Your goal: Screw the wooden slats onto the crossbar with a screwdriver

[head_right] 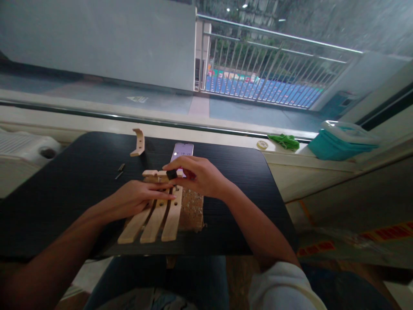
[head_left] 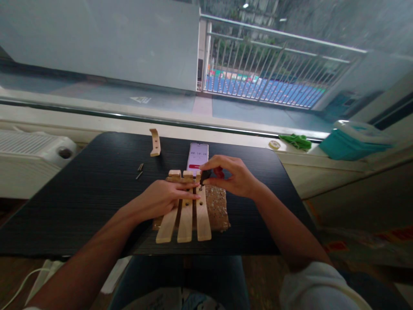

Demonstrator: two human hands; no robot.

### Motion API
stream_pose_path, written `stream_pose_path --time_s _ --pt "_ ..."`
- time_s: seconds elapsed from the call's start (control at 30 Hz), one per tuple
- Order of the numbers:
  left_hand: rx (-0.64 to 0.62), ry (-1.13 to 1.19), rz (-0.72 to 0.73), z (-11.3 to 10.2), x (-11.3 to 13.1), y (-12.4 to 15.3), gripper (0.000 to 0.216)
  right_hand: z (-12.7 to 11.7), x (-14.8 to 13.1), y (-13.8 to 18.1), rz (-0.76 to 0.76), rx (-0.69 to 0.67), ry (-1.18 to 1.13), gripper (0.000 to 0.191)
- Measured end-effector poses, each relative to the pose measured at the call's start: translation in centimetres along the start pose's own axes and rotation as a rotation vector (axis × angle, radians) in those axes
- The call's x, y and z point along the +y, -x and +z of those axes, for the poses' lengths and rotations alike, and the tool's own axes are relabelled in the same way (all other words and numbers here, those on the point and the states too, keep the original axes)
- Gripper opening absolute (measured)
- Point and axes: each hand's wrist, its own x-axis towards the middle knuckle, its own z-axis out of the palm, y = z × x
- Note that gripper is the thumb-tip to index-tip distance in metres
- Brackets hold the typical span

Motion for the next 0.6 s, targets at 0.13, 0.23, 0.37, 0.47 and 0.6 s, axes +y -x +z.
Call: stream_pose_path --time_s 0.13,0.23,0.37,0.47,0.6 --pt "0.001 -0.004 0.001 -0.17 0.16 -0.02 0.058 0.09 0.05 0.16 -0.020 0.014 0.034 0.021" --pt "0.014 0.002 0.012 -0.21 0.21 -0.03 0.059 0.20 0.00 0.21 -0.014 0.022 0.050 0.021" --pt "0.041 0.012 0.028 0.00 0.01 -0.03 0.061 0.35 -0.08 0.13 -0.022 0.037 0.054 0.020" --pt "0.063 0.012 0.047 0.25 -0.21 0.01 0.063 0.46 0.02 0.13 -0.038 0.050 0.063 0.021" --pt "0.061 0.009 0.039 0.33 -0.26 0.02 0.062 0.71 0.30 0.28 -0.050 0.077 0.082 0.024"
